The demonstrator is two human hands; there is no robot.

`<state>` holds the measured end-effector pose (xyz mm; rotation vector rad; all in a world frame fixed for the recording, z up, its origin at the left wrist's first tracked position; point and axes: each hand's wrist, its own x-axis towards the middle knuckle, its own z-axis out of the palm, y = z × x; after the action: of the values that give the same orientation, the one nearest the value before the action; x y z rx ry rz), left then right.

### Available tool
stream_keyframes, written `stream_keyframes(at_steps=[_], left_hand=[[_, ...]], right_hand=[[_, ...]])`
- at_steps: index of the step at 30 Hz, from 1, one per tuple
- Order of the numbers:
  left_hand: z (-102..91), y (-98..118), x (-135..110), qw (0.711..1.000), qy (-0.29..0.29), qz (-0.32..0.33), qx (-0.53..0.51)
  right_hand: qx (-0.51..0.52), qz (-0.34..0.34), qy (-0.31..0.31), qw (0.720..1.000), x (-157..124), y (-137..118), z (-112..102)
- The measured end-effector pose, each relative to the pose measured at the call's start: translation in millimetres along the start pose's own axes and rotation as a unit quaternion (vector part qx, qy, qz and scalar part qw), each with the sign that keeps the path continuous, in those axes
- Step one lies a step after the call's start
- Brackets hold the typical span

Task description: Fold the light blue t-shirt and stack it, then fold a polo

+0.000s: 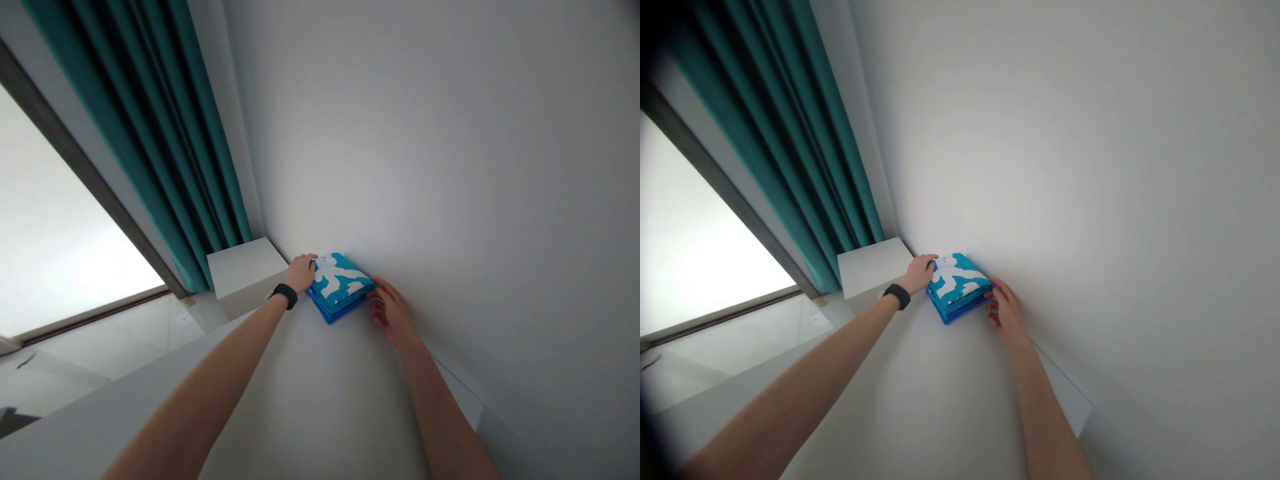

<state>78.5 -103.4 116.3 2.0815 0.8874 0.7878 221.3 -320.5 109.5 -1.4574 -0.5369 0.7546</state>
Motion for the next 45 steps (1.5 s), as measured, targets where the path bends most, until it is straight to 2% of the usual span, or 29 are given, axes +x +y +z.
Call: stream_keyframes(at_steps=[3,7,9,12,14,16,19,21,26,29,34,37,42,45], left_hand=[[-1.7,2,-1,0.999,-0.012,0.025,0.046],[-4.6,20,-10,0.994,-0.023,0.060,0.087],[-3.4,34,-22,0.986,-0.042,0.113,0.114],[4.0,52,-44,0.962,-0.118,0.208,0.128],[10.9,59,-57,0.953,-0.155,0.236,0.112],[16.3,60,-65,0.951,-0.179,0.237,0.082],[19.0,55,-69,0.949,-0.194,0.242,0.065],[18.2,52,-69,0.938,-0.193,0.268,0.108],[16.8,52,-70,0.867,-0.169,0.342,0.321],[17.8,52,-72,0.839,-0.155,0.361,0.376],[20.8,49,-74,0.857,-0.136,0.352,0.352],[22.8,47,-75,0.868,-0.134,0.343,0.334],[25.8,45,-75,0.877,-0.123,0.339,0.318],[26.4,44,-75,0.878,-0.119,0.337,0.319]], right_hand=[[-0.065,-0.047,0.050,0.996,-3,13,-6],[-0.198,-0.116,0.108,0.967,-12,19,0],[-0.253,-0.152,0.097,0.950,-17,18,10],[-0.288,-0.221,0.059,0.930,-20,16,23],[-0.293,-0.240,0.046,0.925,-18,16,28],[-0.287,-0.227,0.040,0.930,-14,20,27],[-0.239,-0.190,0.041,0.951,-6,27,24],[-0.192,-0.162,0.053,0.966,-3,31,24],[-0.056,-0.123,0.100,0.986,-4,34,30],[-0.012,-0.133,0.112,0.985,-6,33,31],[0.008,-0.156,0.096,0.983,-6,33,32],[0.056,-0.140,0.075,0.986,-8,29,33],[0.222,-0.085,-0.013,0.971,-11,18,33],[0.272,-0.050,-0.060,0.959,-13,14,30]])
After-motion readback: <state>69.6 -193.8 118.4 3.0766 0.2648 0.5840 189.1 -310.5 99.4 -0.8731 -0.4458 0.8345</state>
